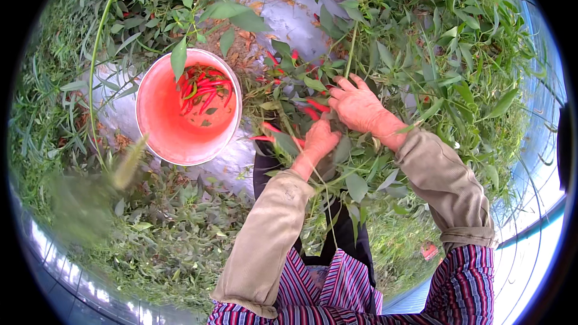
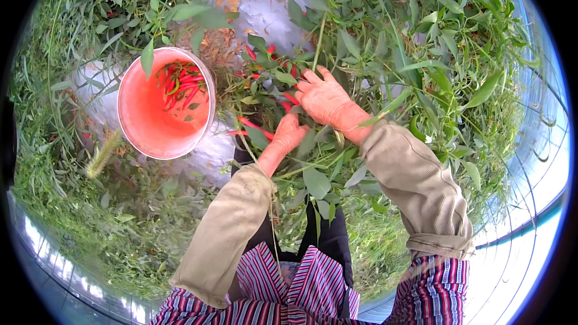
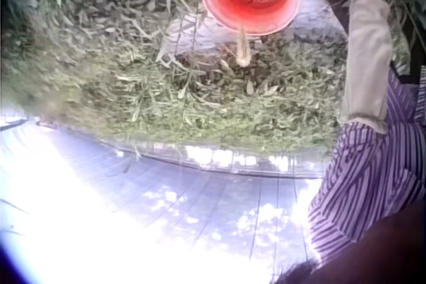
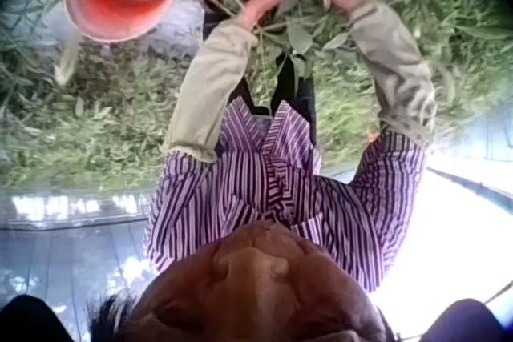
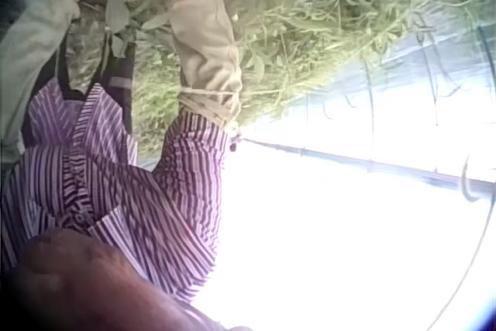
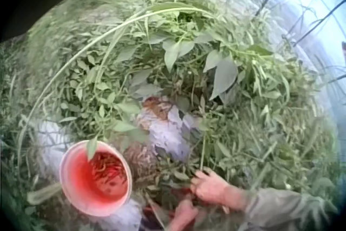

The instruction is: The person harvests red and green chili peppers by cutting them from the plants with shears and placing them into a red bucket on the ground.

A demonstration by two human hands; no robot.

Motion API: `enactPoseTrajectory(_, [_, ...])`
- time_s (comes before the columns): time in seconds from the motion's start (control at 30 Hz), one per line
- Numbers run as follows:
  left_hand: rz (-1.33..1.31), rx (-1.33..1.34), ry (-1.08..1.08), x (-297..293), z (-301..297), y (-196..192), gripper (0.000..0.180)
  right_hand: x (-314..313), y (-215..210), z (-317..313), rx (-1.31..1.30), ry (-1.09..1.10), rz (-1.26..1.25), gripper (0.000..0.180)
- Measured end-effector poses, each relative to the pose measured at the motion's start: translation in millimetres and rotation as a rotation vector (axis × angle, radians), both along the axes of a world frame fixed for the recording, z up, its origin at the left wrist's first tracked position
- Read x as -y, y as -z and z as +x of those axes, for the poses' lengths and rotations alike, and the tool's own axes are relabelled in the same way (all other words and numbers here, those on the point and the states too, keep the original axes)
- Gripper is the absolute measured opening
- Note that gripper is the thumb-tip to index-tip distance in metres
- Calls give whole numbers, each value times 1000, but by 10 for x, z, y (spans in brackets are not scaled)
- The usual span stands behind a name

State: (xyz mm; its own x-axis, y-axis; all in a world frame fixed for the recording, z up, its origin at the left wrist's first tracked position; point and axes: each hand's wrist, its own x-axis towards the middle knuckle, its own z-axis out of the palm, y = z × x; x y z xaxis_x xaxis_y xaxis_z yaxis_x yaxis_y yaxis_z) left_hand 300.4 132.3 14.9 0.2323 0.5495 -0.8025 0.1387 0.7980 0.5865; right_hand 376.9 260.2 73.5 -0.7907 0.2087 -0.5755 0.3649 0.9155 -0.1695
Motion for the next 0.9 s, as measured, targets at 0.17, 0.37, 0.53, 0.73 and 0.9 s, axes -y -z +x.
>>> enactPoseTrajectory(0.17, [249, -73, -204, 251, -52, -24, 59, 74, 62, 119, 136, 84, -50, 19])
enactPoseTrajectory(0.37, [-500, -84, -1019, 1086, -1277, -141, 54, 160, 207, 397, 284, 25, 67, 23])
enactPoseTrajectory(0.53, [-903, -51, -1425, 1703, -2193, 57, 68, 226, 290, 410, 297, 85, 76, 25])
enactPoseTrajectory(0.73, [-706, 56, -1458, 1934, -2228, 391, 44, 186, 111, 312, 269, 156, 31, 26])
enactPoseTrajectory(0.9, [-736, -25, -1547, 1748, -2503, 585, 25, 172, 62, 285, 142, 193, 17, 25])
